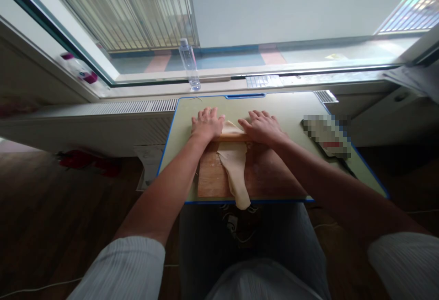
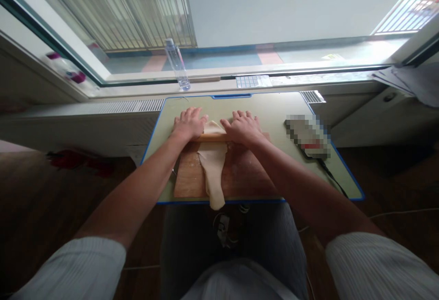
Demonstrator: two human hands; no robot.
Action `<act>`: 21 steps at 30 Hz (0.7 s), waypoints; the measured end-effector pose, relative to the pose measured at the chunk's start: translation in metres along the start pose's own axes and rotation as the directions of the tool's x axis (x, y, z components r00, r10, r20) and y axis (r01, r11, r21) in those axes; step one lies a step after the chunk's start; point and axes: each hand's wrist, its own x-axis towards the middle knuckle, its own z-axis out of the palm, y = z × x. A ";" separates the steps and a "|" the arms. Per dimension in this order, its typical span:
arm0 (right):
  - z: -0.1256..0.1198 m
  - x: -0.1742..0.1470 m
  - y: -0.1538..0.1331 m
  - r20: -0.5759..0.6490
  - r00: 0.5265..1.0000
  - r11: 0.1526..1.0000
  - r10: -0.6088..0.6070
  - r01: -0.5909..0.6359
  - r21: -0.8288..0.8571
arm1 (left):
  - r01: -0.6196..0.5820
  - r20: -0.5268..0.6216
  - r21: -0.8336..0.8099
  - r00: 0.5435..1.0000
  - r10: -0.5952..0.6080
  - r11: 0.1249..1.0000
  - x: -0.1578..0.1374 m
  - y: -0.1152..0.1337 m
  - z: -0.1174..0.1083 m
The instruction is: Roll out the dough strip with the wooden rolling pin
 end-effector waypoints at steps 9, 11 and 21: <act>0.000 -0.055 -0.009 -0.088 0.995 0.999 -0.043 0.040 -0.035 | -0.065 -0.072 0.059 0.995 0.069 0.996 -0.051 0.000 0.001; 0.005 -0.082 -0.011 -0.154 0.985 0.996 -0.077 0.070 -0.054 | -0.075 -0.122 0.092 0.989 0.086 0.993 -0.077 0.000 0.003; 0.009 -0.144 0.011 -0.258 0.938 0.972 -0.230 0.233 -0.020 | -0.055 -0.277 0.068 0.958 0.072 0.996 -0.181 0.011 -0.017</act>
